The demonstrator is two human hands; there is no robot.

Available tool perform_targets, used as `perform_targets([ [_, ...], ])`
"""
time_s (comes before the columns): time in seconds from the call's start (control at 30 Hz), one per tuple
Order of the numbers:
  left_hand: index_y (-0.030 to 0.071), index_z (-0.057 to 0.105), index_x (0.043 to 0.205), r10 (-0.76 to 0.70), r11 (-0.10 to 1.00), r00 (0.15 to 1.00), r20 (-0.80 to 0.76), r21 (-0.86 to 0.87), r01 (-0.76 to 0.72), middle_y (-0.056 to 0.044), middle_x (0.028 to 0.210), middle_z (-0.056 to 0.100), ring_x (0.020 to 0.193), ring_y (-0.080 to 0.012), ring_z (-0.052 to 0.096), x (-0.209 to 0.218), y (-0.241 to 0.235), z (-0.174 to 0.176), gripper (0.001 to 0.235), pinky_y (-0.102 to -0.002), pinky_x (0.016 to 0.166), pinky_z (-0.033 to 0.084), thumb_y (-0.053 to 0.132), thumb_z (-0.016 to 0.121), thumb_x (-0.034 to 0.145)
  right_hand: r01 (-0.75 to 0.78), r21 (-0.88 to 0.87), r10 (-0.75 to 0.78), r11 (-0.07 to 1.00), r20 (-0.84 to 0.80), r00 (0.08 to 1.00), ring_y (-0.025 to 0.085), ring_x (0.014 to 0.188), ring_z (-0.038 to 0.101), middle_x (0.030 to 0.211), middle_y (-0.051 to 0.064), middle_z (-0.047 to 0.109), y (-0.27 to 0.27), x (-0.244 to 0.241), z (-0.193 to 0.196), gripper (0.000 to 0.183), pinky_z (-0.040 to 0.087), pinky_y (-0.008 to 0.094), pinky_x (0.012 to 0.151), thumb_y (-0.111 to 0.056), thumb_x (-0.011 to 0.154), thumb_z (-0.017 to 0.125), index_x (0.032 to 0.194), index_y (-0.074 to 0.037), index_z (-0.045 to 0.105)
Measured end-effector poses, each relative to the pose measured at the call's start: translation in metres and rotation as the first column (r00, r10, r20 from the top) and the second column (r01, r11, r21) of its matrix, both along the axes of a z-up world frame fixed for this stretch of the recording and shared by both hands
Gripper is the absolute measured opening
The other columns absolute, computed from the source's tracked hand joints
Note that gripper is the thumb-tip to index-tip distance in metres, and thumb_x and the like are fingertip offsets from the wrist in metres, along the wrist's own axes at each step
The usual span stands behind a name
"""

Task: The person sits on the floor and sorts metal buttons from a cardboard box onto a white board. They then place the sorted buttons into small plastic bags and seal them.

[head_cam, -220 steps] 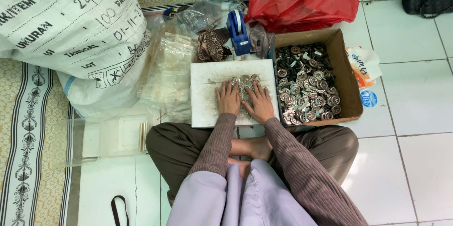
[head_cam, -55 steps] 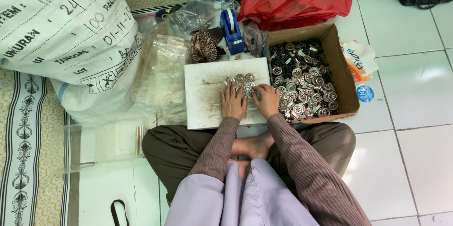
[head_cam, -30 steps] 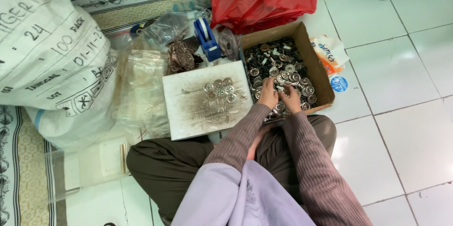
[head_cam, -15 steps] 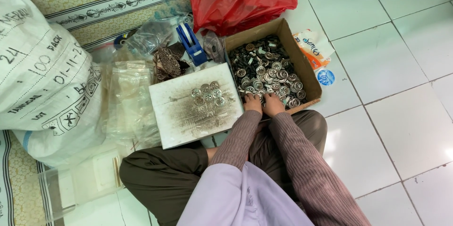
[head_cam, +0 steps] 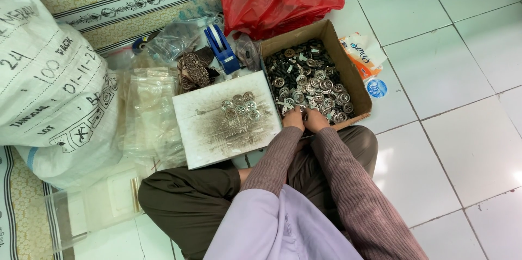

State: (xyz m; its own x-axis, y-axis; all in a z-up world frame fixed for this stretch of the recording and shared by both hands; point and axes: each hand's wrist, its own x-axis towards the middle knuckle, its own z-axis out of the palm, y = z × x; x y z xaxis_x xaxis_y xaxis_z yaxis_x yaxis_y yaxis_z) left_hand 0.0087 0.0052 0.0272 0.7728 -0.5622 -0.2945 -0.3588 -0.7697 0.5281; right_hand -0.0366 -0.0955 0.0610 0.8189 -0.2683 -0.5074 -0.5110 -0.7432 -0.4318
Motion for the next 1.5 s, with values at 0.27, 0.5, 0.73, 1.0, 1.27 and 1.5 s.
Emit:
perform_targets([
  [0.27, -0.006, 0.058, 0.123, -0.006, 1.000, 1.000, -0.003, 0.011, 0.006, -0.027, 0.112, 0.067, 0.102, -0.0384, 0.070, 0.005, -0.010, -0.033, 0.037, -0.050, 0.084, 0.060, 0.002, 0.059, 0.087, 0.030, 0.014, -0.031, 0.999, 0.063, 0.998, 0.047, 0.114, 0.066, 0.121, 0.031, 0.062, -0.008, 0.002, -0.014, 0.036, 0.057, 0.056, 0.093, -0.015, 0.096, 0.059, 0.130, -0.005, 0.063],
  [0.5, 0.000, 0.041, 0.150, 0.157, 0.963, 0.986, -0.055, -0.211, -0.165, -0.031, 0.151, 0.038, 0.135, -0.0476, 0.048, 0.001, 0.009, 0.045, 0.052, -0.056, 0.106, 0.050, 0.009, 0.052, 0.099, 0.240, 0.370, -0.380, 0.898, 0.374, 0.846, 0.047, 0.103, 0.067, 0.111, 0.033, 0.064, -0.001, -0.007, 0.028, 0.048, 0.058, 0.055, 0.081, 0.004, 0.094, 0.054, 0.142, 0.003, 0.048],
  [0.73, 0.008, 0.057, 0.137, 0.156, 0.916, 0.977, -0.142, -0.350, -0.197, -0.024, 0.123, 0.069, 0.115, -0.0398, 0.068, 0.006, 0.002, 0.004, 0.038, -0.049, 0.093, 0.059, 0.024, 0.050, 0.104, 0.219, 0.650, -0.573, 0.727, 0.399, 0.716, 0.031, 0.099, 0.067, 0.108, 0.025, 0.068, -0.022, -0.007, -0.013, 0.044, 0.055, 0.045, 0.081, -0.002, 0.094, 0.061, 0.137, 0.000, 0.058],
  [1.0, 0.007, 0.069, 0.113, 0.192, 0.736, 0.981, 0.001, -0.662, -0.144, -0.017, 0.102, 0.073, 0.099, -0.0349, 0.071, 0.006, 0.009, 0.012, 0.020, -0.044, 0.084, 0.060, 0.021, 0.061, 0.101, 0.207, 0.744, -0.683, 0.635, 0.416, 0.600, 0.016, 0.088, 0.069, 0.094, 0.009, 0.076, -0.020, -0.008, -0.019, 0.016, 0.053, 0.029, 0.073, -0.006, 0.088, 0.078, 0.104, -0.008, 0.075],
  [1.27, 0.009, 0.074, 0.116, 0.211, 0.543, 0.890, -0.404, -0.709, -0.450, -0.012, 0.097, 0.076, 0.090, -0.0222, 0.072, 0.021, 0.016, 0.010, 0.027, -0.034, 0.073, 0.060, 0.029, 0.074, 0.098, 0.154, 0.823, -0.737, 0.548, 0.386, 0.555, 0.019, 0.091, 0.072, 0.098, 0.013, 0.075, -0.002, -0.011, 0.009, 0.027, 0.057, 0.029, 0.077, -0.011, 0.093, 0.078, 0.118, -0.004, 0.073],
  [1.5, 0.012, 0.072, 0.113, 0.286, 0.471, 0.775, -0.564, -0.621, -0.626, -0.010, 0.097, 0.076, 0.082, -0.0158, 0.070, 0.049, 0.107, 0.066, 0.027, -0.026, 0.064, 0.059, 0.027, 0.080, 0.093, 0.037, 0.768, -0.656, 0.639, 0.519, 0.548, 0.016, 0.093, 0.071, 0.102, 0.012, 0.075, 0.050, 0.007, 0.054, 0.026, 0.054, 0.028, 0.078, -0.016, 0.101, 0.068, 0.124, -0.005, 0.069],
])
